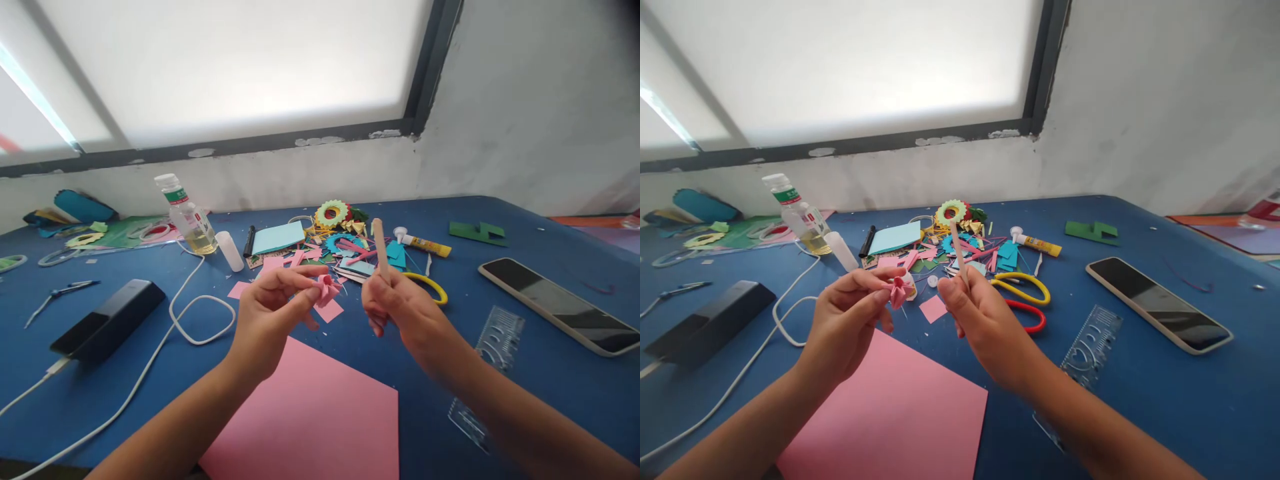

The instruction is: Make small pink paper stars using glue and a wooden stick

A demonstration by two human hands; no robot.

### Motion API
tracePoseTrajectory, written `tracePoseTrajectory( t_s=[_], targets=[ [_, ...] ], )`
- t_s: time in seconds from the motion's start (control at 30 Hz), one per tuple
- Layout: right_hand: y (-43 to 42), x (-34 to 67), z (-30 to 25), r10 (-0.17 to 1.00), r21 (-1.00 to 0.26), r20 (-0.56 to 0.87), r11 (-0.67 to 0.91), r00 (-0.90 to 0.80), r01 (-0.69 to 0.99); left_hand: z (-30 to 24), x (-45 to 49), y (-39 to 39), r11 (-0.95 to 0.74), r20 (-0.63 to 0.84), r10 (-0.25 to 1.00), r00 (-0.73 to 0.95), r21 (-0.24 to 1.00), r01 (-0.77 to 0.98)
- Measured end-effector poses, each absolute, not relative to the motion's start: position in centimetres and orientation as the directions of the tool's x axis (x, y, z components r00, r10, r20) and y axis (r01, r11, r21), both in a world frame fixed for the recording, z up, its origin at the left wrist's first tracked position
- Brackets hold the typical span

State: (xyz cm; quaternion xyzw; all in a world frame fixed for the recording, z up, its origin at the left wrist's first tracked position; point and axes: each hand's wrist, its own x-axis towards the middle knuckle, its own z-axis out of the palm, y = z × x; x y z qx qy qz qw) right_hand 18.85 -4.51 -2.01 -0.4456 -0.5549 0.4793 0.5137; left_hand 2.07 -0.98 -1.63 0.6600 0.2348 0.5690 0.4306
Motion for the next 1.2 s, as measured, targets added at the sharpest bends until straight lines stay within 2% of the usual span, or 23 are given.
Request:
tracePoseTrajectory(
  t_s=[0.13, 0.23, 0.3, 0.43, 0.67, 0.8, 0.93, 1.2],
  targets=[
    [-4.4, 18.8, -1.9, 0.990, -0.989, 0.134, 0.131, -0.039, -0.070, -1.6, 2.4, -1.2, -0.313, 0.390, 0.867, 0.309, 0.910, -0.272],
    [-4.3, 19.0, -1.5, 0.989, -0.984, 0.143, 0.138, -0.031, -0.114, -1.5, 2.5, -1.8, -0.213, 0.286, 0.895, 0.342, 0.948, -0.236],
    [-4.3, 19.1, -1.3, 0.988, -0.983, 0.139, 0.131, -0.061, -0.126, -1.5, 2.5, -2.1, -0.265, 0.309, 0.886, 0.346, 0.949, -0.171],
    [-4.6, 19.2, -1.2, 0.980, -0.983, 0.132, 0.111, -0.146, -0.144, -1.7, 2.3, -2.6, -0.460, 0.452, 0.816, 0.361, 0.885, -0.068],
    [-4.5, 19.4, -1.3, 0.969, -0.980, 0.153, 0.123, -0.196, -0.156, -1.8, 2.3, -2.4, -0.665, 0.625, 0.687, 0.370, 0.746, -0.027],
    [-4.5, 19.5, -1.0, 0.964, -0.976, 0.169, 0.135, -0.204, -0.173, -1.7, 2.2, -2.2, -0.729, 0.678, 0.610, 0.411, 0.683, -0.044],
    [-4.6, 19.5, -0.5, 0.943, -0.975, 0.166, 0.114, -0.288, -0.188, -1.5, 2.2, -2.1, -0.769, 0.702, 0.554, 0.448, 0.638, -0.048],
    [-4.9, 20.0, -0.5, 0.918, -0.984, 0.132, 0.077, -0.373, -0.159, -1.3, 2.2, -2.1, -0.810, 0.714, 0.498, 0.492, 0.586, -0.032]
  ],
)
